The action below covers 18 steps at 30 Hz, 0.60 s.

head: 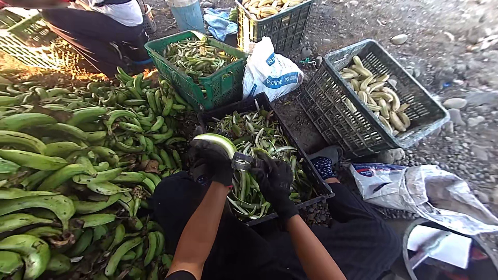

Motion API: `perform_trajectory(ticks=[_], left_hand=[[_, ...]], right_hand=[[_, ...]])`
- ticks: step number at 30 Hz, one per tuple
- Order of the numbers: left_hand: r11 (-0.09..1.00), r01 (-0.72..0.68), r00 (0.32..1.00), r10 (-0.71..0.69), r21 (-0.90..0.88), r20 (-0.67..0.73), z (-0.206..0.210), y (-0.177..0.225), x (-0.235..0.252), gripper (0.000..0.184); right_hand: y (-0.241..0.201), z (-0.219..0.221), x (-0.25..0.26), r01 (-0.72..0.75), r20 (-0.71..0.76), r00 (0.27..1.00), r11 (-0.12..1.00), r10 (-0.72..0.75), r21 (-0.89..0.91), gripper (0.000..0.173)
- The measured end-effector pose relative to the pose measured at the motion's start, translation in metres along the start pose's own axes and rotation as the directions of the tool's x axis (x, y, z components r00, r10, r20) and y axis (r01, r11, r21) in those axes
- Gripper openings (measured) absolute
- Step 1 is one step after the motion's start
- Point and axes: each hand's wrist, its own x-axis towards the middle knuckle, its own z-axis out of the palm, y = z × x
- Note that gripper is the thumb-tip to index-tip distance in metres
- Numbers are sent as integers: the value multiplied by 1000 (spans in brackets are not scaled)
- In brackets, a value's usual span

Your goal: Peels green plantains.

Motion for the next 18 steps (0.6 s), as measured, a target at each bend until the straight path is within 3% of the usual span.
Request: perform_trajectory(ticks=[2,3,5,7,10,13,15,16,18], left_hand=[[993,8,972,20,-119,236,-5,-1,-6,58],[981,28,905,56,-190,422,-6,-2,-5,61],[986,43,780,68,-162,622,-9,3,-3,60],[993,7,735,74,-116,674,-7,2,1,63],[999,-13,745,35,-37,666,-5,4,0,65],[990,-102,600,-12,92,800,-3,2,3,56],[913,-308,482,-93,267,871,-4,6,-5,55],[899,-327,483,-105,291,869,-4,5,-7,55],[957,-158,621,-97,245,778,-2,4,-6,57]], right_hand=[[-5,-10,13,-85,103,991,996,86,-12,63],[-5,-18,23,-130,165,977,991,133,-32,61],[-1,-27,36,-113,147,981,990,124,-80,63],[5,-30,38,-43,42,998,987,50,-156,66],[6,-28,33,-2,-26,1000,977,-3,-214,70],[-1,-41,48,-169,205,958,973,199,-155,61],[7,-45,61,-215,313,925,976,215,-35,61],[11,-44,64,-215,325,924,977,202,3,61],[11,-41,62,-247,303,924,969,234,6,63]])
